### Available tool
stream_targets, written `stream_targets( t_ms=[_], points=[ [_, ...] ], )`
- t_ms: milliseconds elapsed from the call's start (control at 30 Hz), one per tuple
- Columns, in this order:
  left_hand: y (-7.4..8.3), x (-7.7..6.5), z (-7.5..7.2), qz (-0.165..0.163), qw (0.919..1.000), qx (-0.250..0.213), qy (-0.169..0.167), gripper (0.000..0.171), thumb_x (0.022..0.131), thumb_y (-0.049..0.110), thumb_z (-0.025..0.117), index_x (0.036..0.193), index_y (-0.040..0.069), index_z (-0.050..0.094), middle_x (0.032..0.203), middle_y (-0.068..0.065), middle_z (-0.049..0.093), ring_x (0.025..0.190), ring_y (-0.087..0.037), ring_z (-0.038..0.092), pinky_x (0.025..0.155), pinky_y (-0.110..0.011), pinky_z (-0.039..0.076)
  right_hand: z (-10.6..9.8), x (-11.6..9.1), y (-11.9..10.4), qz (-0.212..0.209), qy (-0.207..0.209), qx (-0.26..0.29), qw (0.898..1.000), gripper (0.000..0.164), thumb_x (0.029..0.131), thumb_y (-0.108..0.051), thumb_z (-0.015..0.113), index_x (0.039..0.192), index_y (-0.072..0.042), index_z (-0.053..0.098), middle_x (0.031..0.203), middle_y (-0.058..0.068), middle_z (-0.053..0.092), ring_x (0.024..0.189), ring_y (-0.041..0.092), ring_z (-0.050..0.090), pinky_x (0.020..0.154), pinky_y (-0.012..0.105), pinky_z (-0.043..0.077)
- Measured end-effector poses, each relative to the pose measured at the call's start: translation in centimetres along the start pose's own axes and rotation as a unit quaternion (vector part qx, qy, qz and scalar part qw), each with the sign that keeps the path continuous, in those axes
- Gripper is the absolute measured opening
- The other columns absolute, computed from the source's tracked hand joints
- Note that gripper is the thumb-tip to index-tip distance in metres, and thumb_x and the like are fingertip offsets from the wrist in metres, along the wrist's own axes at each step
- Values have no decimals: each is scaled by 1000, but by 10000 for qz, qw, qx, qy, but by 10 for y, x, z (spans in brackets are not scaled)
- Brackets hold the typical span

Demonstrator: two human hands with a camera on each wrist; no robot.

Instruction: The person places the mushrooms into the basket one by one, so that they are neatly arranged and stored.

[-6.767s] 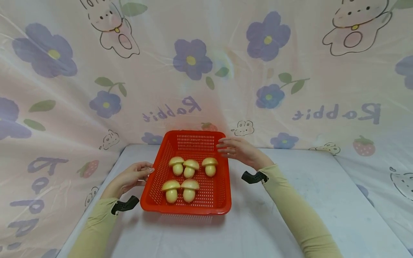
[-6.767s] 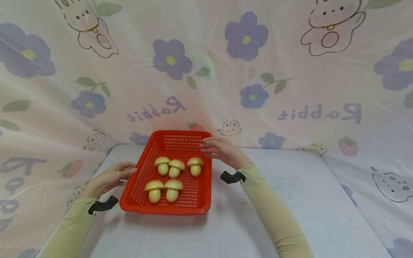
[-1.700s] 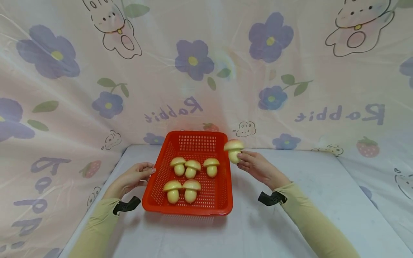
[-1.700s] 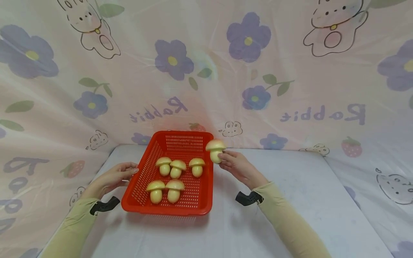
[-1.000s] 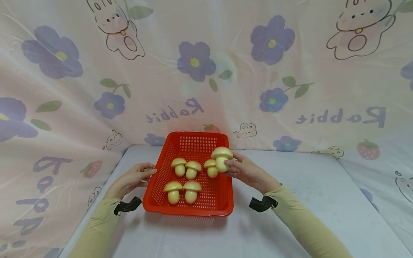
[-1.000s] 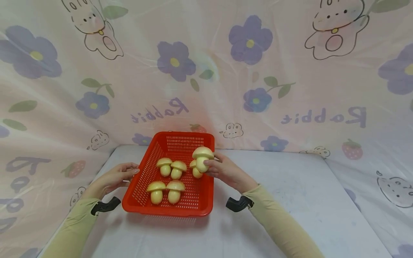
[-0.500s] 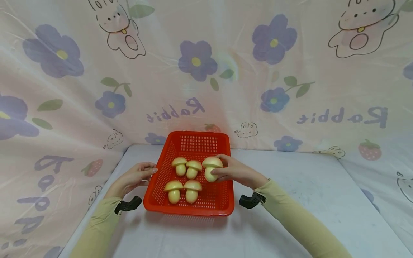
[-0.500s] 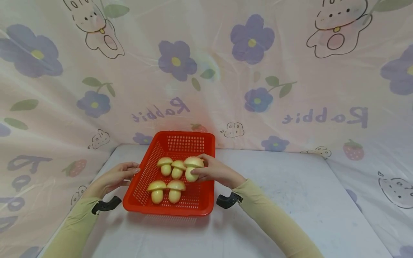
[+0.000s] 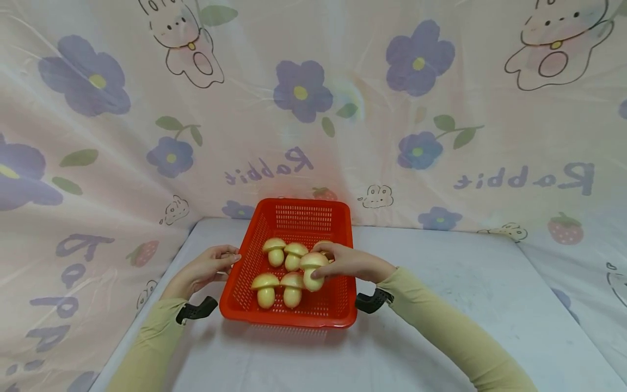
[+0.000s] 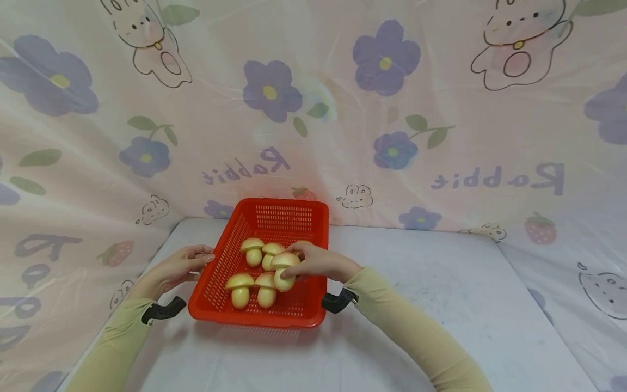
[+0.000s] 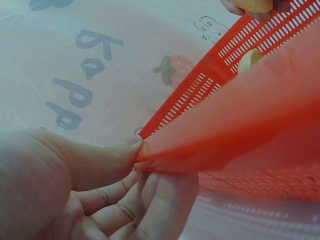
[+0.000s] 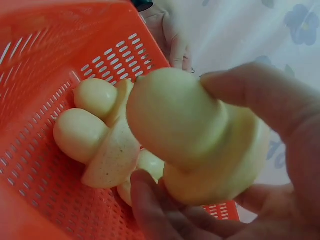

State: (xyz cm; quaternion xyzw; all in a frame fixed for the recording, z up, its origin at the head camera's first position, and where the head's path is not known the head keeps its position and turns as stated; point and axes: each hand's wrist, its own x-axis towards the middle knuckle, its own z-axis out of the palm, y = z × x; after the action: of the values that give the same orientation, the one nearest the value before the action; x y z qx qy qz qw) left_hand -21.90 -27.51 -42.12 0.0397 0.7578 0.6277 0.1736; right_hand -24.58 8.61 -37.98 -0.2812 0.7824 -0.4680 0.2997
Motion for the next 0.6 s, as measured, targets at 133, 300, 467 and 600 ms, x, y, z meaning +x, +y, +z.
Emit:
stream_targets(
  t_ms=[133,300,467,600],
  points=[
    [1,1,0,-5,10000,5,-14,34,99,18,54,120,-7,46,93,-8,61,73,-16,59,71,-34,56,0,3,-1,63,71,-298,9995,46,82,-31,76,117,-14,53,110,5,59,98,21,58,83,35,50],
    [2,1,0,4,10000,-18,-40,33,99,17,54,120,-7,46,94,-8,62,73,-16,60,72,-35,57,-2,6,-2,83,-31,-297,9995,47,81,-28,77,117,-11,53,109,6,59,98,21,58,84,37,50],
    [3,0,1,-13,10000,-10,-17,33,99,17,54,120,-8,46,94,-8,61,73,-16,59,72,-35,57,-4,9,-3,100,-52,-590,9982,49,79,-28,79,117,-11,53,108,5,60,97,20,58,84,36,49],
    [3,-1,2,-15,10000,1,-13,35,99,18,54,120,-8,45,94,-9,61,73,-16,59,71,-35,57,-5,11,-4,74,11,-1054,9944,49,76,-29,81,114,-12,55,106,2,59,95,17,57,82,34,48]
  ],
)
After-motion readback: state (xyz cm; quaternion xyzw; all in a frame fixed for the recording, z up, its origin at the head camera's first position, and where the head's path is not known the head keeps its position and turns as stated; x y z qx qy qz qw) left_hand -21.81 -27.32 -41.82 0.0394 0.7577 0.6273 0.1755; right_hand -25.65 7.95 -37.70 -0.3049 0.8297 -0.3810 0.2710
